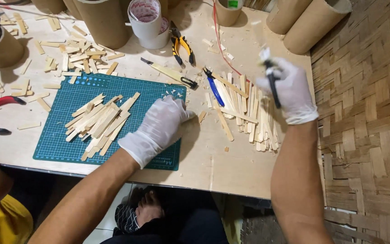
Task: Assembling a wooden structure by cutting small wooden sticks to size with scissors and gluing them together.
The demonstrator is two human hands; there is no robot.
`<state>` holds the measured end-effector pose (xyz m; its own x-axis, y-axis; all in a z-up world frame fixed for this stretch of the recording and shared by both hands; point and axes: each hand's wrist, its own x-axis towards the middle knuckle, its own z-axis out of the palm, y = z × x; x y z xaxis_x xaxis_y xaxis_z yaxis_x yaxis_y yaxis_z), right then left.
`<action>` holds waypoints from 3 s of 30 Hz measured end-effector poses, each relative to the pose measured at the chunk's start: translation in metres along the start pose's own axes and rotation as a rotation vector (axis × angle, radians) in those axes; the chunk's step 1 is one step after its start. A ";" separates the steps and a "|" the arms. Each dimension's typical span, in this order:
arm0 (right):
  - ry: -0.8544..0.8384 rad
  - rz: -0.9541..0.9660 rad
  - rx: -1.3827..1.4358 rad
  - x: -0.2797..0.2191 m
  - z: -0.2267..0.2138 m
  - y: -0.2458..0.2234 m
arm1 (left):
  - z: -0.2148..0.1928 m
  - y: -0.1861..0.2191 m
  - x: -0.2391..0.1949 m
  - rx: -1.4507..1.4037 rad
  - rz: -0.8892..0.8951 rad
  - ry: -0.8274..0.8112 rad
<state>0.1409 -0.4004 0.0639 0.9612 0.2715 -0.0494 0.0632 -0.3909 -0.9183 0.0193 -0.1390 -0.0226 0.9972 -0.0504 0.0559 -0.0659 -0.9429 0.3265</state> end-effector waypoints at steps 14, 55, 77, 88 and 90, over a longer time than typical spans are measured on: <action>0.442 -0.019 0.491 0.023 -0.014 0.018 | 0.014 -0.019 0.002 0.237 0.415 0.175; 0.527 -0.553 -0.097 0.054 -0.025 0.148 | -0.059 -0.014 0.013 -0.251 -0.103 0.206; 0.020 -0.030 -0.664 -0.032 0.060 0.028 | -0.068 -0.109 -0.068 0.160 -0.514 -0.086; -0.189 0.177 -0.981 -0.037 0.067 0.017 | -0.093 -0.086 -0.080 -0.062 -0.610 0.015; -0.187 0.178 -0.903 -0.035 0.065 0.018 | -0.089 -0.088 -0.080 -0.087 -0.640 0.015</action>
<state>0.0911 -0.3600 0.0238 0.9231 0.2480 -0.2939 0.1790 -0.9535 -0.2424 -0.0582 -0.0224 0.0283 0.8398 0.5181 -0.1622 0.5382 -0.7549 0.3749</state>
